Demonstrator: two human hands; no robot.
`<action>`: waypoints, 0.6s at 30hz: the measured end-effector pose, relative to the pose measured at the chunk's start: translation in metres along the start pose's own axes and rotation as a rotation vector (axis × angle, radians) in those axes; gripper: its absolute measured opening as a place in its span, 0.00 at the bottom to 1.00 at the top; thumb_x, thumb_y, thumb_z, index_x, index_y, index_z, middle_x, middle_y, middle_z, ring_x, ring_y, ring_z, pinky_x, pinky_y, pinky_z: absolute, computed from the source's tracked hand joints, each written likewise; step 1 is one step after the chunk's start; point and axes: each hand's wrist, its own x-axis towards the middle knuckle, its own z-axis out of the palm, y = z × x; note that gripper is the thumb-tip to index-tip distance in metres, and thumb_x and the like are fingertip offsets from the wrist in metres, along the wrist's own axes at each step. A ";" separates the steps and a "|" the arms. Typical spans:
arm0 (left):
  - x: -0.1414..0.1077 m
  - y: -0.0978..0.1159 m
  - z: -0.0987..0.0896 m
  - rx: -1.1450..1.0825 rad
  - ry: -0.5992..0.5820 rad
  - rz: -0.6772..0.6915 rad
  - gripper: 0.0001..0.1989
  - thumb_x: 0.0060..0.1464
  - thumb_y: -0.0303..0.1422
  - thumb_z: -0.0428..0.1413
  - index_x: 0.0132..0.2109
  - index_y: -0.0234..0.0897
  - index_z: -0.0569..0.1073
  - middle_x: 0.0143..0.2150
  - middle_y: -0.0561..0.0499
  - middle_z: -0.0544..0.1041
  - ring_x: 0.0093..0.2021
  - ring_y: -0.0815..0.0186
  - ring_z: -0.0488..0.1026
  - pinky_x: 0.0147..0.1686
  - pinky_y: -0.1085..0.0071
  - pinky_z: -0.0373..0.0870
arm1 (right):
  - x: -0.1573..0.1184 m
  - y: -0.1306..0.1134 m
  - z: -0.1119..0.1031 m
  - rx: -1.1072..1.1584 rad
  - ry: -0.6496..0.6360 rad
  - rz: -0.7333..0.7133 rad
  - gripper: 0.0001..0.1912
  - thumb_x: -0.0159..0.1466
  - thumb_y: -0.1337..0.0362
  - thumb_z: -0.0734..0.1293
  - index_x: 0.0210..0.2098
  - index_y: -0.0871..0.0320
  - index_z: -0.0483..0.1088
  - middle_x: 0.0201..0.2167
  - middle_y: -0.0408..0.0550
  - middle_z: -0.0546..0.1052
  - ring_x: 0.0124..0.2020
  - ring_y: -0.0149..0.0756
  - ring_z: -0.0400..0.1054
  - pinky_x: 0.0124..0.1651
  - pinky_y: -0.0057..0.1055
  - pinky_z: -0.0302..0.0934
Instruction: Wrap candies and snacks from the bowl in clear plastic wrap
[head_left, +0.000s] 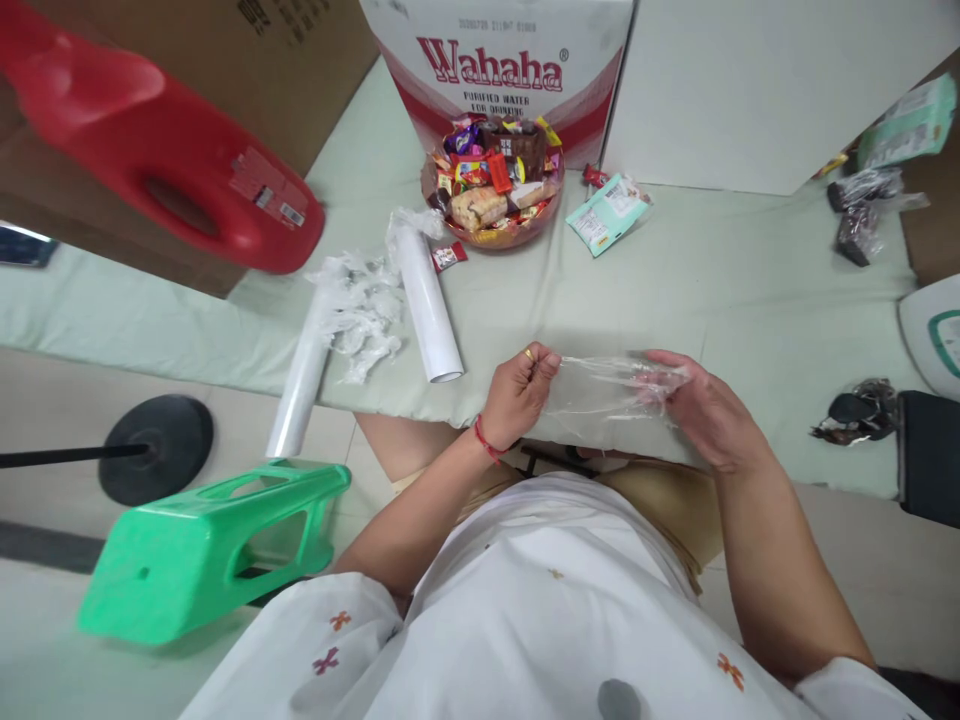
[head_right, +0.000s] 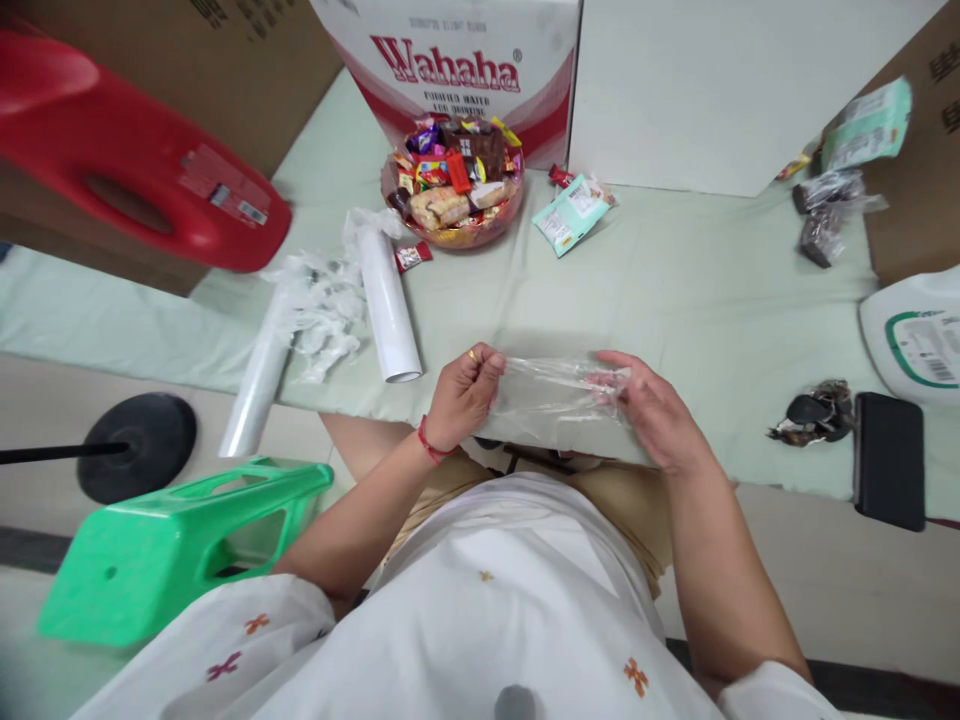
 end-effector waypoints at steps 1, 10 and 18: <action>0.000 0.002 0.000 0.000 -0.020 0.004 0.26 0.64 0.58 0.51 0.33 0.40 0.65 0.20 0.60 0.60 0.21 0.73 0.56 0.23 0.73 0.54 | 0.003 -0.006 -0.002 -0.087 -0.054 0.037 0.34 0.59 0.35 0.71 0.55 0.49 0.76 0.45 0.51 0.81 0.45 0.45 0.74 0.48 0.40 0.68; 0.012 0.000 -0.038 -0.061 -0.294 -0.175 0.26 0.49 0.54 0.68 0.34 0.36 0.70 0.23 0.60 0.60 0.23 0.75 0.53 0.23 0.75 0.49 | 0.040 -0.031 -0.010 -0.222 0.192 -0.137 0.15 0.56 0.49 0.79 0.30 0.53 0.78 0.28 0.41 0.75 0.32 0.32 0.66 0.39 0.31 0.61; 0.021 -0.011 -0.015 -0.388 0.093 -0.165 0.19 0.63 0.50 0.58 0.40 0.42 0.62 0.35 0.54 0.74 0.35 0.68 0.74 0.35 0.72 0.71 | 0.040 -0.004 0.023 -0.020 0.227 0.015 0.22 0.55 0.44 0.78 0.28 0.54 0.72 0.22 0.39 0.67 0.20 0.26 0.53 0.20 0.27 0.45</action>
